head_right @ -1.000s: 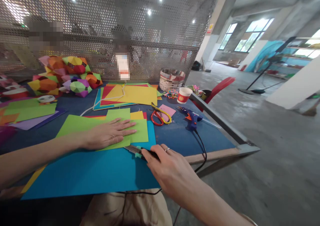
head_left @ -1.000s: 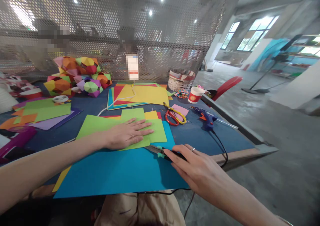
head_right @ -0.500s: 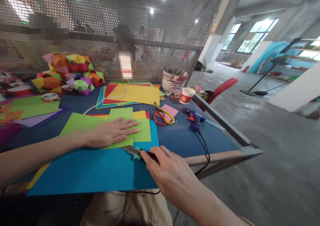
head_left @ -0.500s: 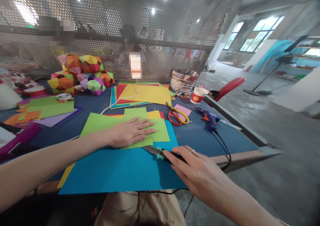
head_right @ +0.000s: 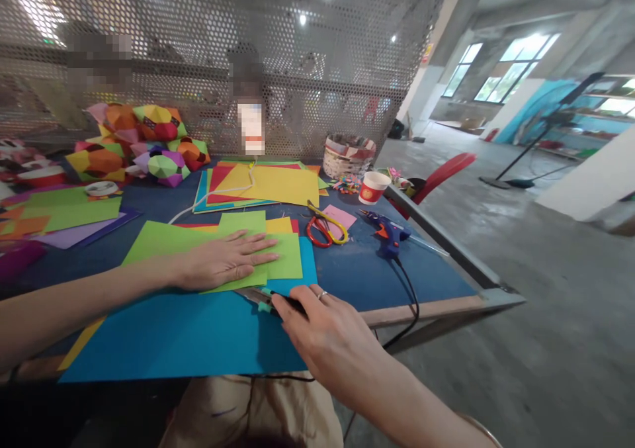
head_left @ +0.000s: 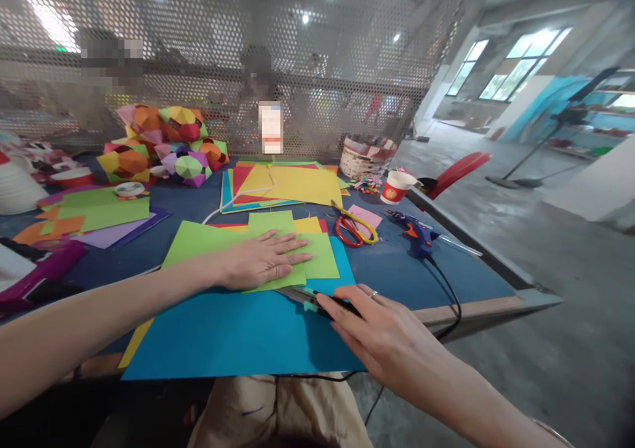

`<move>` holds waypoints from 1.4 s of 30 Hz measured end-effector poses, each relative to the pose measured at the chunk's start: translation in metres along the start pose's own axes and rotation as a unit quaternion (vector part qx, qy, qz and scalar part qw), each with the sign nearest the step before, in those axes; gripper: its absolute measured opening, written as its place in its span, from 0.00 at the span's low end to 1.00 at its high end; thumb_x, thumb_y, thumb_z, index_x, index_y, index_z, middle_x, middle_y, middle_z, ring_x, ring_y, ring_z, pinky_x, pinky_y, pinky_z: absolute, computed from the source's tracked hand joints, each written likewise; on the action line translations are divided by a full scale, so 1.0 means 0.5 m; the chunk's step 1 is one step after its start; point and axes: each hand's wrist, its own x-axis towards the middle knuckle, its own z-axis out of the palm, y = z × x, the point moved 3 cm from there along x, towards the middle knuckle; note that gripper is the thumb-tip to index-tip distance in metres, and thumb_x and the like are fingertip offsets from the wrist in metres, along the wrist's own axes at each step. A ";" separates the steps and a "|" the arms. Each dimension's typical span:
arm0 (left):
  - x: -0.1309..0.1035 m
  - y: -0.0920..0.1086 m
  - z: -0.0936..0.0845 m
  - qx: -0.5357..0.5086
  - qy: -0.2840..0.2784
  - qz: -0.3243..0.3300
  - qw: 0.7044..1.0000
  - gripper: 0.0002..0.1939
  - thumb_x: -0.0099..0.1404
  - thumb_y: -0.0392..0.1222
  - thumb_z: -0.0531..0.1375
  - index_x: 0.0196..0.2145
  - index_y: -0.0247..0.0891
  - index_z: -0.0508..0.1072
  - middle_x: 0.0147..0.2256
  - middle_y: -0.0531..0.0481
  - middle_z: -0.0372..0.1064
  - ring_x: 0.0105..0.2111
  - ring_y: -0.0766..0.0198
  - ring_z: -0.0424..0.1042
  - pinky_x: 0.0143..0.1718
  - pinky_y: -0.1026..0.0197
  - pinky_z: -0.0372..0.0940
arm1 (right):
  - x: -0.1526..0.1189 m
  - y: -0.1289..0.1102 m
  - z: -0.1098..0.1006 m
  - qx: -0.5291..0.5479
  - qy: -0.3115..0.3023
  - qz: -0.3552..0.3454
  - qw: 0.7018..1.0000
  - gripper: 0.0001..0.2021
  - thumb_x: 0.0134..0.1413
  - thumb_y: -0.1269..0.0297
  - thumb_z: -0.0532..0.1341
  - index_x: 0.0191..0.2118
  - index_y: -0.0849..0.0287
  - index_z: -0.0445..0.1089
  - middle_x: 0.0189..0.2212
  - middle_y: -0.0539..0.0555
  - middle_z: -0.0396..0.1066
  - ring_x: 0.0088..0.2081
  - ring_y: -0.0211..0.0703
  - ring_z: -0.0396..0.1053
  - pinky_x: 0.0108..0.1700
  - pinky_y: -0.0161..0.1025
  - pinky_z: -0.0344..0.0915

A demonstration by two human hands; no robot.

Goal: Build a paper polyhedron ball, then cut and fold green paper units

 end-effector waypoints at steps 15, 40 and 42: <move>0.001 0.002 -0.002 0.006 -0.005 0.001 1.000 0.29 0.78 0.57 0.38 0.72 0.54 0.47 0.75 0.56 0.32 0.74 0.55 0.33 0.72 0.42 0.32 | 0.014 -0.005 0.004 0.008 0.003 0.000 1.000 0.17 0.70 0.70 0.50 0.56 0.63 0.71 0.41 0.60 0.74 0.37 0.48 0.75 0.35 0.44 0.76; 0.003 -0.001 -0.004 -0.001 -0.012 0.005 1.000 0.28 0.78 0.56 0.40 0.72 0.54 0.46 0.75 0.56 0.32 0.74 0.55 0.33 0.72 0.42 0.29 | 0.033 -0.016 0.003 0.022 -0.015 -0.018 0.999 0.16 0.69 0.71 0.52 0.57 0.63 0.70 0.43 0.60 0.74 0.38 0.49 0.76 0.34 0.44 0.75; 0.003 -0.001 -0.004 -0.006 -0.011 0.010 1.000 0.29 0.78 0.56 0.40 0.72 0.54 0.46 0.75 0.56 0.32 0.74 0.55 0.33 0.72 0.42 0.29 | 0.032 -0.017 0.005 0.022 -0.020 -0.018 0.999 0.17 0.67 0.72 0.54 0.57 0.64 0.70 0.43 0.60 0.74 0.39 0.49 0.75 0.34 0.44 0.75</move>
